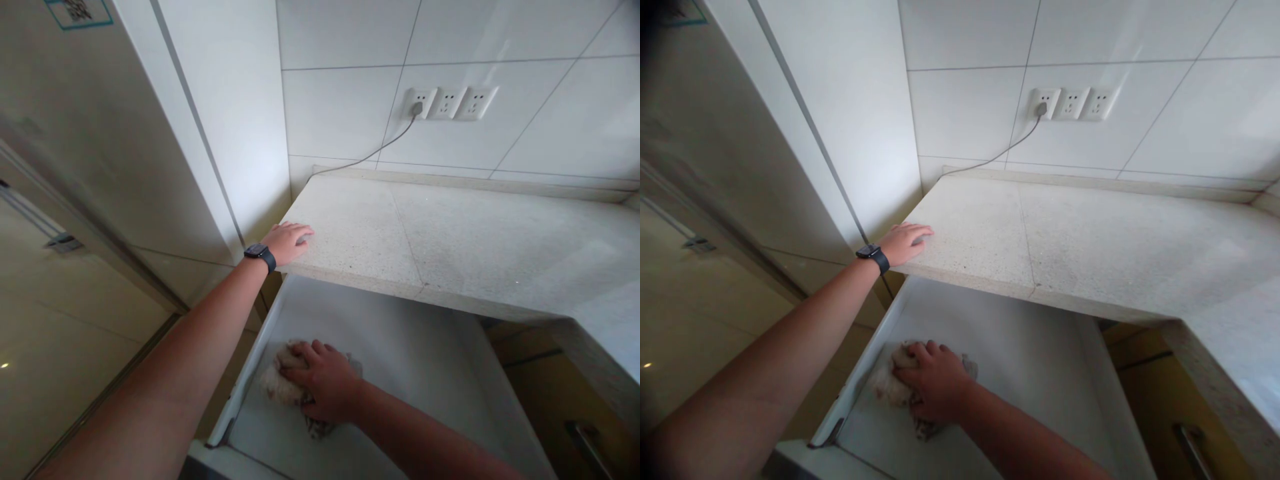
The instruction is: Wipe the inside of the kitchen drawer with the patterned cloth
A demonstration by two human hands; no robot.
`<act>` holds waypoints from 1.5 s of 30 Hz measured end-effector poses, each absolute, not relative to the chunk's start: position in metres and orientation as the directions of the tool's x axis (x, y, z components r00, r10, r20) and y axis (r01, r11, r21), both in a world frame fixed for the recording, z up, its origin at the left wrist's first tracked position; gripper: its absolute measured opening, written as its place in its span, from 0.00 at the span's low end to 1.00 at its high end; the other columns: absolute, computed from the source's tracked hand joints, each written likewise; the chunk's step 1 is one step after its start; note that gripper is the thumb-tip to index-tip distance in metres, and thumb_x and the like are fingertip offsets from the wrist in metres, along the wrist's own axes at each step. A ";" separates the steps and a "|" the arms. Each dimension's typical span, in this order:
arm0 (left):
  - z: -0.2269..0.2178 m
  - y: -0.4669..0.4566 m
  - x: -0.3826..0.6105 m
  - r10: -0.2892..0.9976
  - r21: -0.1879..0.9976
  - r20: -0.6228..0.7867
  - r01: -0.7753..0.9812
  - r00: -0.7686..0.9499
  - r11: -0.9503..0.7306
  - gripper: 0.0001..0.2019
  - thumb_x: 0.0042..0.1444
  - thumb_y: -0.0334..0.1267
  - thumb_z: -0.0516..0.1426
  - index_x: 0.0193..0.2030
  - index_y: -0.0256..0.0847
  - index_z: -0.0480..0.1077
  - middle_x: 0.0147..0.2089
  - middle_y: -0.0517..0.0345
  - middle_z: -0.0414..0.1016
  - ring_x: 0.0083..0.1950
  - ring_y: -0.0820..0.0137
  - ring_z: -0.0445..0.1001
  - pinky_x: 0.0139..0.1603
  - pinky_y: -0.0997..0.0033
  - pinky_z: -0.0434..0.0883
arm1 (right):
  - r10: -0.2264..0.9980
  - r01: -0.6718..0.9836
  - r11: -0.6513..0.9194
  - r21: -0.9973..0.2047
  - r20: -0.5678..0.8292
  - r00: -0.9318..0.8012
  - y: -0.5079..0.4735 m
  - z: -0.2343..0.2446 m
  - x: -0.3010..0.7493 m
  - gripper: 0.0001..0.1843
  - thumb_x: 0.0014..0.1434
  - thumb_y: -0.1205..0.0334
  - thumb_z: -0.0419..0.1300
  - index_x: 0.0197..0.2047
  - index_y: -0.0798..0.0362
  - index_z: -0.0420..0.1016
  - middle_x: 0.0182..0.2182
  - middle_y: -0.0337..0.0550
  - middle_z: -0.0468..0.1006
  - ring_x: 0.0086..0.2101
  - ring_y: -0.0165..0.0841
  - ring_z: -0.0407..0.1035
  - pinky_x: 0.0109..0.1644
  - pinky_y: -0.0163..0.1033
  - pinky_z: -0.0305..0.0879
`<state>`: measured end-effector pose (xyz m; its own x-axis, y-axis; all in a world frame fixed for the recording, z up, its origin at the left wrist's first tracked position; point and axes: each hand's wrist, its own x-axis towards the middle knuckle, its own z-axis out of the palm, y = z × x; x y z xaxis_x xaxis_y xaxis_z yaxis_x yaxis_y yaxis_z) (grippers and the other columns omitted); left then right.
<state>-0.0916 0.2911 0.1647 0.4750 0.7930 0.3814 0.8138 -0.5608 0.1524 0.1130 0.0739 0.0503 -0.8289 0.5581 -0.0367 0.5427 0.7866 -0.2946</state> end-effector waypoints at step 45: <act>0.167 0.290 -0.091 0.798 0.147 0.365 0.817 0.479 -0.558 0.20 0.62 0.42 0.51 0.60 0.51 0.70 0.63 0.65 0.71 0.61 0.60 0.67 0.61 0.53 0.62 | 0.844 0.808 0.501 -0.310 -0.029 -0.535 0.163 0.052 0.145 0.34 0.55 0.52 0.62 0.66 0.40 0.68 0.66 0.47 0.57 0.58 0.47 0.57 0.60 0.49 0.58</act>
<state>-0.0913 0.2899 0.1668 0.4795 0.7980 0.3651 0.8169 -0.5579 0.1466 0.1454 0.1631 0.0519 -0.5348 0.8445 -0.0293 0.8080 0.5009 -0.3101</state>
